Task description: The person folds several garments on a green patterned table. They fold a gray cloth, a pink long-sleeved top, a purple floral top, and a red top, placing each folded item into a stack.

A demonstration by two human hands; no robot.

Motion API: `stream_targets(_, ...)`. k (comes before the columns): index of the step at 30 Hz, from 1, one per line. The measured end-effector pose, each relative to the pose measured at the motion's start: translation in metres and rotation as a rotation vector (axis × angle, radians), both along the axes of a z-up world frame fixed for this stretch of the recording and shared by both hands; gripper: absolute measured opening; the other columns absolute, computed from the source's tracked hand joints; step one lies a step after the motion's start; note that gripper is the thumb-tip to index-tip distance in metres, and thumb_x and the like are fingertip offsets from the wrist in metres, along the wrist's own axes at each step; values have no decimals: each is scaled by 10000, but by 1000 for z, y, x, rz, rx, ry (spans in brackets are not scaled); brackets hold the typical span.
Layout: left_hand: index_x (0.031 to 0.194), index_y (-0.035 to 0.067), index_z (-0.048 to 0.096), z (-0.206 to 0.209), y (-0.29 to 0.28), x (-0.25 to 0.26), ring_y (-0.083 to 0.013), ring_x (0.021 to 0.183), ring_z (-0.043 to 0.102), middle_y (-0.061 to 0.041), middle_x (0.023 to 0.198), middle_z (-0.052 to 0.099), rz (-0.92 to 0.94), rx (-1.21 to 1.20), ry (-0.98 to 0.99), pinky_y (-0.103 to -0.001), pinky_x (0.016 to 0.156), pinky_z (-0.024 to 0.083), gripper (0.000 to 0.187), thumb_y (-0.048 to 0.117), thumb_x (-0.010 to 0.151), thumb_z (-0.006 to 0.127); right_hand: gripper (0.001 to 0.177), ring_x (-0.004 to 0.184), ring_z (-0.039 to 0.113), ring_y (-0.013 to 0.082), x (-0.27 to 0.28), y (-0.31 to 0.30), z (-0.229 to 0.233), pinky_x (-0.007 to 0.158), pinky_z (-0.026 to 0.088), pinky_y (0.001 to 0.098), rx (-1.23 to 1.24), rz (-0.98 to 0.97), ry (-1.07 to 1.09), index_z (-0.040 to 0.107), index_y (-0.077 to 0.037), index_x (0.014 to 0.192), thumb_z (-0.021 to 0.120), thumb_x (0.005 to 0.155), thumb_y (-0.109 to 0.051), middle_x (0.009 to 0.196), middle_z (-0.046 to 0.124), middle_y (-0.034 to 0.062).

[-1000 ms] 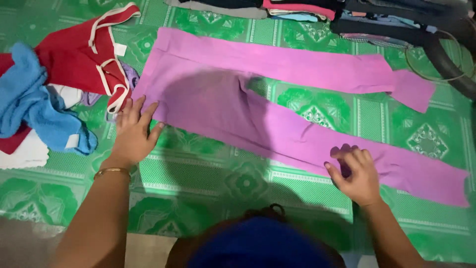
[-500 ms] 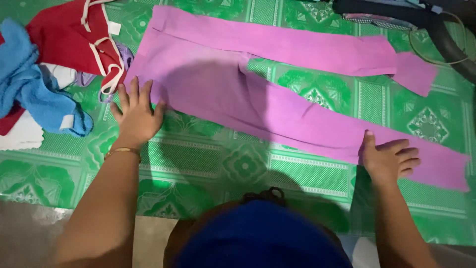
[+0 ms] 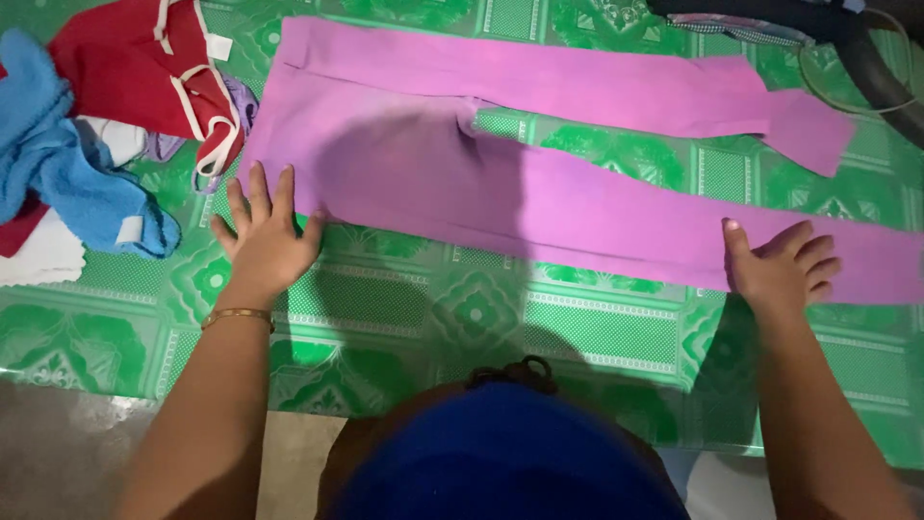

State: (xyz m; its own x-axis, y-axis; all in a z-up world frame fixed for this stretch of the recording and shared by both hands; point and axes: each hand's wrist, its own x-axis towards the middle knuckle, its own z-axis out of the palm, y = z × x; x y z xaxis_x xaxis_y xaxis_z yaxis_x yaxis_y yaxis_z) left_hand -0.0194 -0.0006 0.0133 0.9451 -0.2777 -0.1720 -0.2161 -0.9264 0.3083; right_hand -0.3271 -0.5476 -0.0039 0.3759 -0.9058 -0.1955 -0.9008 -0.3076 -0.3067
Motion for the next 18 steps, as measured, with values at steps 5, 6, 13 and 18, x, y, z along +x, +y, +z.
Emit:
stream_targets(5, 1600, 272, 284, 4, -2, 4, -454, 1531, 49, -158, 1690, 136, 3, 19, -11, -740, 1137, 34, 867, 564, 851, 608, 1260, 1527, -106, 567, 3, -18, -11, 1186, -52, 715, 0, -3, -58, 113, -16, 1635, 569, 781, -822, 1673, -29, 351)
stream_targets(6, 1586, 265, 307, 6, -5, 7, -472, 1507, 93, -174, 1663, 183, 1, 22, -29, -738, 1121, 56, 902, 539, 807, 671, 1259, 1503, -107, 567, 6, -23, -13, 1148, -58, 732, 5, -11, -78, 130, -14, 1616, 609, 761, -805, 1650, -20, 353)
stream_targets(13, 1503, 229, 463, -3, -47, 53, -458, 1370, 355, -184, 1483, 427, -26, -124, -190, -659, 1088, 252, 823, 312, 753, 792, 788, 1496, 133, 585, 58, -53, -22, 1140, 104, 768, -190, 118, -103, 484, -43, 1503, 688, 911, -522, 1625, 270, 315)
stream_targets(18, 1450, 108, 581, -68, -69, 130, -314, 1025, 650, -206, 1190, 656, -37, -583, -161, -427, 930, 551, 547, 93, 915, 692, 276, 1122, 658, 411, 101, -91, -43, 1006, 499, 457, -307, 499, -344, 702, -8, 1218, 731, 994, -166, 1082, 729, 220)
